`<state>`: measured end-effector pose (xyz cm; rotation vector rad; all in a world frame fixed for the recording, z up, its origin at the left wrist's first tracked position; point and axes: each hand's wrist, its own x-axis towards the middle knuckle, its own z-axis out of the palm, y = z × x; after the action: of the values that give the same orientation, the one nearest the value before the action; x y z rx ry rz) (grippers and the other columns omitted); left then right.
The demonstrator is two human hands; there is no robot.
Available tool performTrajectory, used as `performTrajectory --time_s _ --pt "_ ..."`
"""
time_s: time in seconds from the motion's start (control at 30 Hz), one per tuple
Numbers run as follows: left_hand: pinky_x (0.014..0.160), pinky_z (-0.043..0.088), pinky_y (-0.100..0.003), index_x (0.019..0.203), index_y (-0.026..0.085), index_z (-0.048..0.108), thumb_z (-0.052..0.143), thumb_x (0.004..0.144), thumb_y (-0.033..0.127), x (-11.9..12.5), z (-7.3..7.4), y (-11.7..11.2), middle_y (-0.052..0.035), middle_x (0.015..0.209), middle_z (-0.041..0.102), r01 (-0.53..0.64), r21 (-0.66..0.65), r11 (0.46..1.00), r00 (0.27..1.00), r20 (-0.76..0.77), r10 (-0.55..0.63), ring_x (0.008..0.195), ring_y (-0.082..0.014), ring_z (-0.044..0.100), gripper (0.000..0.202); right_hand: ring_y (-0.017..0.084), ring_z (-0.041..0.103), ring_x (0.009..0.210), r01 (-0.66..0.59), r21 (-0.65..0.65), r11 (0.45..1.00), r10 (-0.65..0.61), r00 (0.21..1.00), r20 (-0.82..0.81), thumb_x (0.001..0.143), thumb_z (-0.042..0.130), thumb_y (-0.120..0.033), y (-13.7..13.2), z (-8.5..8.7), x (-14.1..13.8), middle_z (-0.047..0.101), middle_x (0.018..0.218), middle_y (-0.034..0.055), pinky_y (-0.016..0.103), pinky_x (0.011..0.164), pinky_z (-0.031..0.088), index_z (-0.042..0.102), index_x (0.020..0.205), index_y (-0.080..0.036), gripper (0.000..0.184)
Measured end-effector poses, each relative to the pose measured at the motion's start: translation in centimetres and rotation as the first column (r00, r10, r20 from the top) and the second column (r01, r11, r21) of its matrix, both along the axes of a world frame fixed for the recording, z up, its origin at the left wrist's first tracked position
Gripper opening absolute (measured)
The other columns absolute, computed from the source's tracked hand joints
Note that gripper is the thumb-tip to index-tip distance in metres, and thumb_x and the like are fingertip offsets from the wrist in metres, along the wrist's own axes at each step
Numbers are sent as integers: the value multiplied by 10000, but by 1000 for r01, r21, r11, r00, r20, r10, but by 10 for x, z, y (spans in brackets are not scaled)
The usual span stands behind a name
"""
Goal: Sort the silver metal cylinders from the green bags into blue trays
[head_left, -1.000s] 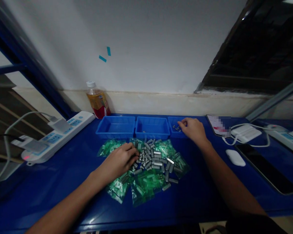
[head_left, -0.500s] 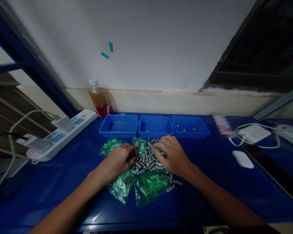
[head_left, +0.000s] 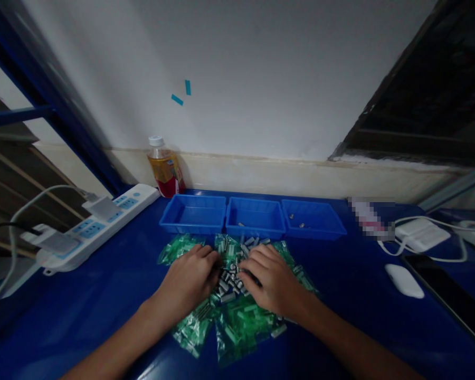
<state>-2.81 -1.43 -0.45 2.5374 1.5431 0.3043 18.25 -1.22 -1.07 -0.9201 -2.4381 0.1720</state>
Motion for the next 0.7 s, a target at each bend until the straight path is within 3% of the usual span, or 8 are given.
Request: performTrajectory --time_s 0.07,0.17,0.3,0.47,0.57,0.63,0.7 --pt "700 441 -336 826 176 619 505 818 169 -1 3 1 -66 817 613 -28 -16 999 999 35 29 804 -228 563 114 208 505 820 -7 0 1000 7 1000 -9 897 500 -230 0 -1 0 603 788 63 359 732 385 608 878 -160 130" --pt "725 441 -329 850 173 617 508 824 189 1 10 -1 -49 815 630 15 -92 996 974 227 6 801 -206 576 113 213 510 831 -10 18 1000 10 999 -31 895 504 -219 -1 -3 -1 611 825 72 365 741 386 598 968 -155 136" --pt "637 430 -261 838 165 615 475 878 274 7 18 -6 -18 779 634 126 -264 956 872 488 19 712 -151 575 181 201 514 808 -36 66 997 40 998 -54 898 488 -189 -4 -2 -3 612 835 67 351 730 383 581 986 -159 131" --pt "652 446 -254 837 139 609 453 910 394 11 18 -8 -17 762 618 221 -414 883 767 633 104 720 -144 564 308 191 516 785 -63 133 989 76 992 -101 883 493 -163 -6 -1 -2 613 809 59 347 726 384 574 899 -157 83" --pt "674 457 -267 900 148 604 441 926 372 11 16 -9 -25 804 626 213 -366 906 767 637 77 744 -147 571 279 188 517 765 -22 112 993 39 988 -150 887 493 -176 -7 -2 -2 610 793 55 346 706 386 565 898 -163 74" --pt "671 463 -267 994 160 579 471 917 323 10 15 -10 -31 845 628 191 -244 951 777 630 5 753 -145 575 210 186 519 757 7 86 996 11 979 -204 888 490 -187 -7 -3 -2 610 796 53 344 693 391 555 902 -170 69" --pt "691 468 -271 1072 170 544 508 895 254 10 17 -11 -40 896 624 223 -66 973 785 603 -139 794 -149 577 200 184 522 757 32 68 997 -13 963 -269 885 485 -186 -6 -2 -3 603 794 51 341 687 398 543 896 -174 60"
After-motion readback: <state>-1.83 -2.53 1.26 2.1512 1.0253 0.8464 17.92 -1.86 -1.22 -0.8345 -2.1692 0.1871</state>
